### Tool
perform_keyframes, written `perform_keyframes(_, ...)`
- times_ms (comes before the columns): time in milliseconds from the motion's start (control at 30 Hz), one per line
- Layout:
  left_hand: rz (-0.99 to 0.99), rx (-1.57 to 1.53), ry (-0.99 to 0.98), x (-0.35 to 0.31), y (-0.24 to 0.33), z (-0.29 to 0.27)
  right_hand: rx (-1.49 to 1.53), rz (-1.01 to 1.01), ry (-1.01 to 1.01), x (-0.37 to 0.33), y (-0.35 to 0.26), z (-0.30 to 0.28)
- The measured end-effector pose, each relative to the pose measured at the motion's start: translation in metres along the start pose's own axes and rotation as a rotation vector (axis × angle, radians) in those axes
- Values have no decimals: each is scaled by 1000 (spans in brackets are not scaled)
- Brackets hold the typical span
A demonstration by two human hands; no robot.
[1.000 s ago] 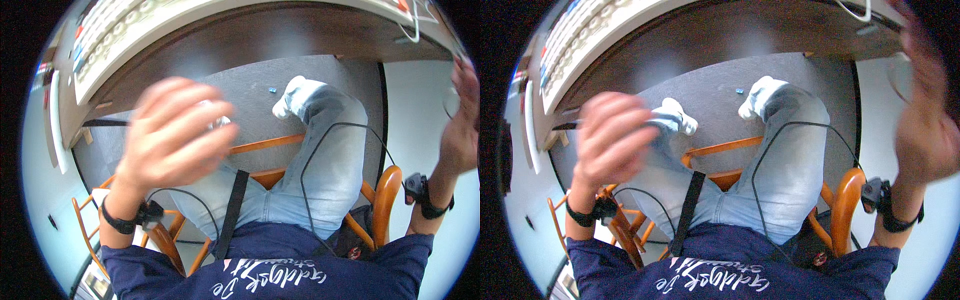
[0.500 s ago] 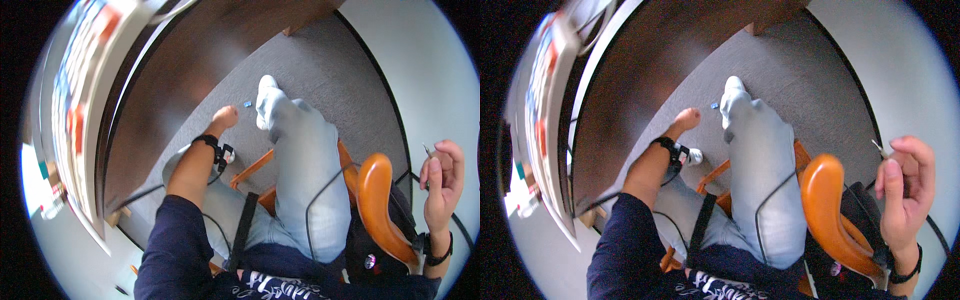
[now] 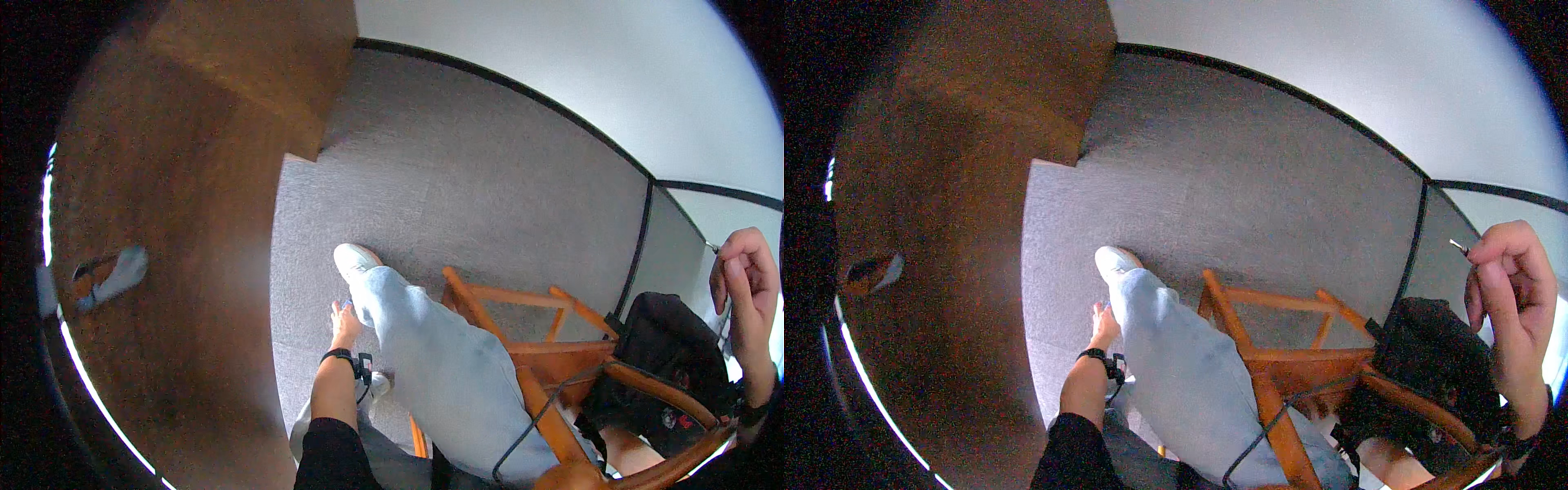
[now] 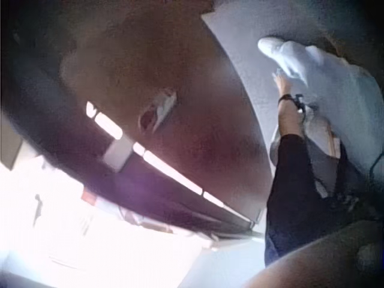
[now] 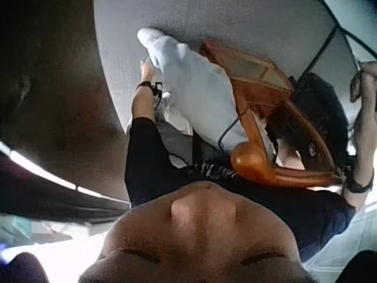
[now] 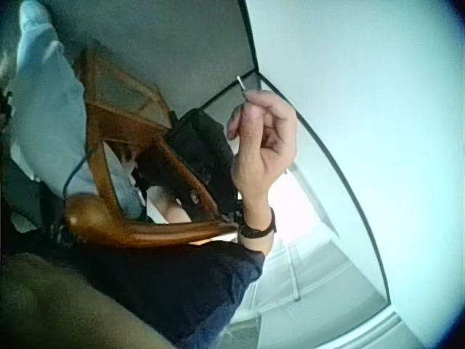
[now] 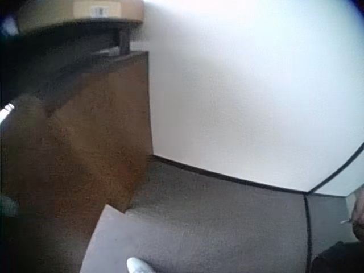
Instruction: Assembling a mechanical keyboard by pressing keycaps onto the switches.
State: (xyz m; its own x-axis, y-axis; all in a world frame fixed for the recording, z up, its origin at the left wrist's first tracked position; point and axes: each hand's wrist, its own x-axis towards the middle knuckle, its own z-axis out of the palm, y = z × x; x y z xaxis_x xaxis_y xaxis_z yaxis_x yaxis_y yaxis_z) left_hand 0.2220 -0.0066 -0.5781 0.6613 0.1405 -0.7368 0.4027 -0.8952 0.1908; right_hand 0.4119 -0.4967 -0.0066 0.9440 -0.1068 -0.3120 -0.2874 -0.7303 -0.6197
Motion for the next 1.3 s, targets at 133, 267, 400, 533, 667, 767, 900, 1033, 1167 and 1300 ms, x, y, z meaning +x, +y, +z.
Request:
perform_keyframes(133, -64, -290, -37, 25, 7, -2, 34, 77, 8, 17, 7, 15)
perform_keyframes(267, -68, -450, 54, 28, -50, 25, 65, 80, -113, 18, 11, 21)
perform_keyframes(400, -41, -205, 42, 20, 25, -21, 60, 121, -105, 12, 14, 16)
perform_keyframes(533, -2, -382, 210, -12, -11, -52, 226, -42, -138, 22, -25, 24)
perform_keyframes(667, -87, -939, 38, -75, 77, -119, 456, -426, -332, 11, -80, 26)
perform_keyframes(767, 111, -909, 121, -143, 120, -190, 471, -599, -510, -8, -109, 31)
perform_keyframes(900, 442, -1003, 186, -245, 203, -291, 492, -615, -603, -27, -147, 28)
perform_keyframes(1033, 838, -905, 407, -441, 216, -354, 466, -737, -625, -101, -177, 34)
perform_keyframes(1167, 850, -873, 922, -548, 176, -378, 452, -936, -747, -144, -234, 46)
perform_keyframes(1300, 604, -566, 1225, -609, 132, -393, 416, -963, -828, -184, -267, 74)
